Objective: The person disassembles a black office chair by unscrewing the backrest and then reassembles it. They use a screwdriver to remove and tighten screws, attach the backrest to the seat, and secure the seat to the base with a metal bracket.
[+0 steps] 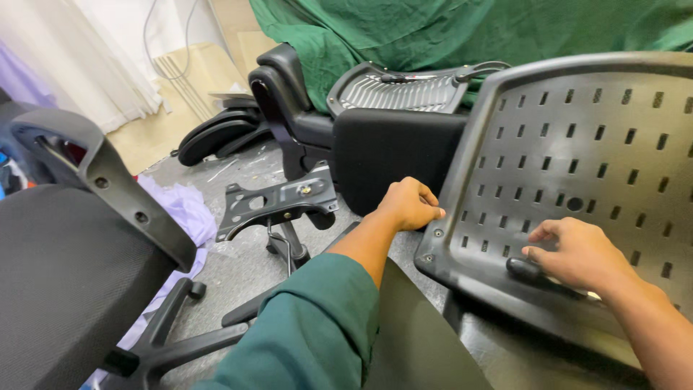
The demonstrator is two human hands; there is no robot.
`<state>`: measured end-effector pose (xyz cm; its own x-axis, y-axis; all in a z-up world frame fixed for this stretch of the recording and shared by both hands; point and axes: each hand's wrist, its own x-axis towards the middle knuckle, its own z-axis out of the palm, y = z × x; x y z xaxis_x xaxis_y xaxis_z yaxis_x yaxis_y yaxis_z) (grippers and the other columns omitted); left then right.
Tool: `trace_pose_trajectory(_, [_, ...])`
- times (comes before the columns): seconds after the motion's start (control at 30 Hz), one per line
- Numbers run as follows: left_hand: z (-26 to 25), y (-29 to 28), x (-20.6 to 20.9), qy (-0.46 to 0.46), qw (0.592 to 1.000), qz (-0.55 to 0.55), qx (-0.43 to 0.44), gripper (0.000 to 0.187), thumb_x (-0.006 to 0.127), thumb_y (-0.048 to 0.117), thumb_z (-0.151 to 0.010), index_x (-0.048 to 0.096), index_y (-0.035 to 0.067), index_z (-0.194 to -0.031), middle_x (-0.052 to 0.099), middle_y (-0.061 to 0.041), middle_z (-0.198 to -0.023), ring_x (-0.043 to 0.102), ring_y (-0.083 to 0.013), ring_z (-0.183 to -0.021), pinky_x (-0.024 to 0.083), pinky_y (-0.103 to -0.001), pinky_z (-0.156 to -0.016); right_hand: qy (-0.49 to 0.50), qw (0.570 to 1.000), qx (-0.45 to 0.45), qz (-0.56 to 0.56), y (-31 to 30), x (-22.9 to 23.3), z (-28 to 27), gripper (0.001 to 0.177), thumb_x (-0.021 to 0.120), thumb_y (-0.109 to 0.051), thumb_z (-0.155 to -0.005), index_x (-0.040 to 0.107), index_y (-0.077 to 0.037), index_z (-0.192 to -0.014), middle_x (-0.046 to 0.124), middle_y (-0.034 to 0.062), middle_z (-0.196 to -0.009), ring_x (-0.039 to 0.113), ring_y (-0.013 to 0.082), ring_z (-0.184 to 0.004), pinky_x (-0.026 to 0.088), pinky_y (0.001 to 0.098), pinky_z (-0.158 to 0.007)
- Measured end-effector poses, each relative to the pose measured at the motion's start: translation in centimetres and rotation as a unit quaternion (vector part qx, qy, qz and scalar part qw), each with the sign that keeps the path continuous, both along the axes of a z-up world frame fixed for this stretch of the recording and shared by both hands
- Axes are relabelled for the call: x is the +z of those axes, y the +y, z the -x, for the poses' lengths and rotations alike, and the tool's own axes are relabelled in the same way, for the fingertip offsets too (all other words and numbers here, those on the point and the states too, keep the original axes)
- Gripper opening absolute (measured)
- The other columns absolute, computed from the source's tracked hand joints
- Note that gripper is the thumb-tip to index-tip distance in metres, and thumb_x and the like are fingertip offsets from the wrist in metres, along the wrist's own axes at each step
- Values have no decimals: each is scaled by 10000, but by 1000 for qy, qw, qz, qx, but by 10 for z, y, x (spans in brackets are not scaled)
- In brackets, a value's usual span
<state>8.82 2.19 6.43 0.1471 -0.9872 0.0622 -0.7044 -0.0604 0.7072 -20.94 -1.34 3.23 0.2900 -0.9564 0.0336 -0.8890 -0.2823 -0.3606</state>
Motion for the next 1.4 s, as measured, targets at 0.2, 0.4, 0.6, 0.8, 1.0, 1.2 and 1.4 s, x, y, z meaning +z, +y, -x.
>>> trace_pose_trajectory(0.2, [-36, 36, 29, -17, 992, 48, 113, 225, 818, 249, -762, 815, 104, -934, 792, -117, -997, 765, -253, -946, 587, -355, -880, -72, 997, 27, -13, 11, 21, -57, 358, 786, -314, -794, 801, -143, -1108, 754, 132, -1144, 711, 297, -1107, 549, 429, -960])
trace_pose_trajectory(0.4, [-67, 91, 31, -31, 967, 57, 248, 147, 727, 215, -809, 803, 150, -917, 790, -84, -956, 742, -260, -966, 556, -391, -877, -109, 984, 134, 50, 30, 37, -123, 314, 783, -289, -777, 808, -117, -1038, 746, 153, -1036, 705, 292, -1004, 549, 418, -916])
trace_pose_trajectory(0.6, [-91, 142, 22, -60, 931, 28, 358, 235, 692, 240, -832, 829, 157, -1003, 795, -112, -1070, 728, -285, -1053, 557, -398, -935, -164, 953, 248, 60, 53, 45, -188, 268, 780, -254, -761, 809, -96, -975, 712, 134, -989, 687, 258, -962, 553, 406, -837])
trace_pose_trajectory(0.8, [-98, 179, -1, -135, 898, -206, 364, 694, 757, 462, -871, 506, 140, -1432, 370, -145, -1522, 382, -372, -1438, 413, -524, -1077, -169, 932, 316, 63, 71, 45, -239, 288, 800, -289, -751, 799, -90, -959, 720, 116, -973, 689, 248, -914, 557, 387, -834])
trace_pose_trajectory(1.0, [-113, 192, -45, -4, 891, -201, 407, 478, 685, 353, -919, 611, 98, -1316, 604, -187, -1337, 584, -357, -1234, 490, -481, -1023, -130, 933, 334, 18, 81, 37, -273, 331, 816, -330, -749, 803, -122, -1006, 713, 156, -972, 693, 265, -898, 558, 389, -841])
trace_pose_trajectory(1.2, [-143, 195, -87, 117, 937, -152, 293, 333, 543, 143, -975, 727, -134, -978, 709, -135, -670, 709, -245, -550, 600, -374, -591, -135, 912, 388, 27, 91, 30, -292, 440, 837, -364, -737, 764, -113, -1091, 708, 161, -1168, 681, 298, -1133, 534, 363, -988])
trace_pose_trajectory(1.4, [-164, 239, -108, 226, 946, -122, 196, 261, 506, 174, -990, 686, -14, -995, 618, -106, -599, 571, -208, -464, 499, -380, -497, -23, 956, 291, 8, 85, 37, -305, 924, 904, -387, -646, 483, -284, -1463, 256, 58, -1662, 196, 357, -1529, 299, 601, -1147])
